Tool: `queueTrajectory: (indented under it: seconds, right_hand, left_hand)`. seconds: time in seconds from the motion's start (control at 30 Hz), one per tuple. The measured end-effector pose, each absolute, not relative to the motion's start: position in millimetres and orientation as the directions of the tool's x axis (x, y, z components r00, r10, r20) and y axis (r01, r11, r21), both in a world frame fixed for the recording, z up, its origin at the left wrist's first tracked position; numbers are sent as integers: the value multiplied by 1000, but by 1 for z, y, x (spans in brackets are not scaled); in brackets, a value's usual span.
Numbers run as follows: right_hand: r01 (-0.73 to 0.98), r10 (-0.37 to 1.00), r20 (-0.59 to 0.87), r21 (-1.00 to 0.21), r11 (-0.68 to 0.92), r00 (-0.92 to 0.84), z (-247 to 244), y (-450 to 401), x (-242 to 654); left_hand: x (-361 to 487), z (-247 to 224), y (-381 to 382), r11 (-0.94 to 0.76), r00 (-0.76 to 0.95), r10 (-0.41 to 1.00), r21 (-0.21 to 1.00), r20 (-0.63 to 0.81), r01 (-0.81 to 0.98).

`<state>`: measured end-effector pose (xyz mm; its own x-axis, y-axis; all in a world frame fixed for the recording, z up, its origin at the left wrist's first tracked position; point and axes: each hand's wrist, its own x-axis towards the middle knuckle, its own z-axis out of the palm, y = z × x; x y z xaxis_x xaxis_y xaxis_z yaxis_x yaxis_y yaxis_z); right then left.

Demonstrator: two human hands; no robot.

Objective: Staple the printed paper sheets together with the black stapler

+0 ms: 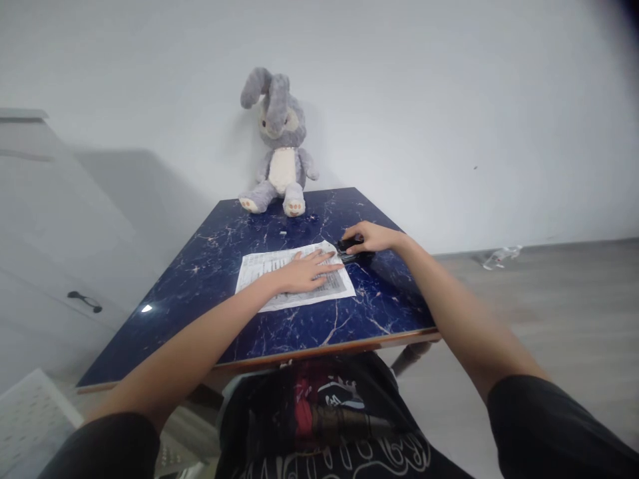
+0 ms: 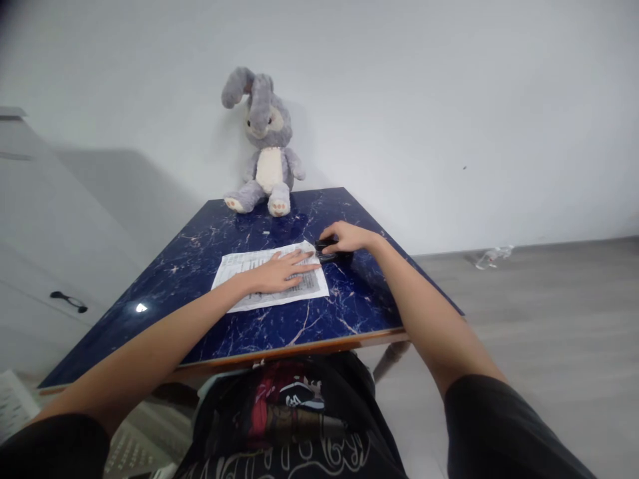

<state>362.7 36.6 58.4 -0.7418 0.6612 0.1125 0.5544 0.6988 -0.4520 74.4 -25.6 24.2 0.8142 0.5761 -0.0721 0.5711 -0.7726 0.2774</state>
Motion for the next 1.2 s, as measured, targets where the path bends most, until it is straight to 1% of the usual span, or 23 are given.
queueTrajectory:
  seconds: [0.1,0.23,0.4,0.47,0.53,0.6,0.63,0.67,0.73,0.83,0.9,0.97,1.07,1.13,1.2]
  right_hand:
    - [571,670,113,-432,698,-734,60,35,361]
    - [573,661,100,-413,708,-744,61,33,359]
    - [532,662,187,-459,712,-725,56,29,342]
    - [554,679,181,-450,700,-712,52,27,333]
    - [591,694,159,-414,692,-702,49,25,325]
    - [619,705,146,-377,688,-694,46,24,321]
    - [625,706,142,-368,688,-694,46,24,321]
    - [626,705,137,-365,689,-696,45,23,321]
    - [622,702,128,-371,689,-701,45,24,321]
    - [623,703,118,-378,685,-701,45,25,323]
    - [623,704,116,-381,683,-700,45,25,323]
    - [623,706,117,-385,681,-699,45,25,324]
    - [630,713,112,-388,673,-693,45,25,323]
    - [634,716,105,-390,668,-690,45,25,323]
    - [632,714,100,-393,668,-693,44,26,324]
  left_hand:
    - [78,22,-24,-770,813,580,291,-51,568]
    - [80,20,-25,-778,817,573,272,-61,566]
    - [83,22,-30,-781,818,574,274,-39,561]
    - [81,24,-27,-797,832,555,298,21,525]
    - [73,28,-16,-802,813,565,326,142,501]
    - [54,29,1,-750,703,656,348,274,563]
    - [42,29,11,-685,608,728,355,317,636]
    - [29,28,20,-619,526,784,341,330,707]
    - [4,21,37,-500,413,853,269,320,823]
    - [-17,9,50,-404,370,911,220,181,888]
    - [-19,3,53,-404,386,914,198,127,893]
    - [-15,1,54,-423,411,906,176,103,889]
    - [-10,1,55,-415,412,910,177,54,893]
    - [-9,2,54,-397,393,918,176,58,901]
    - [-11,5,52,-394,380,918,154,113,906]
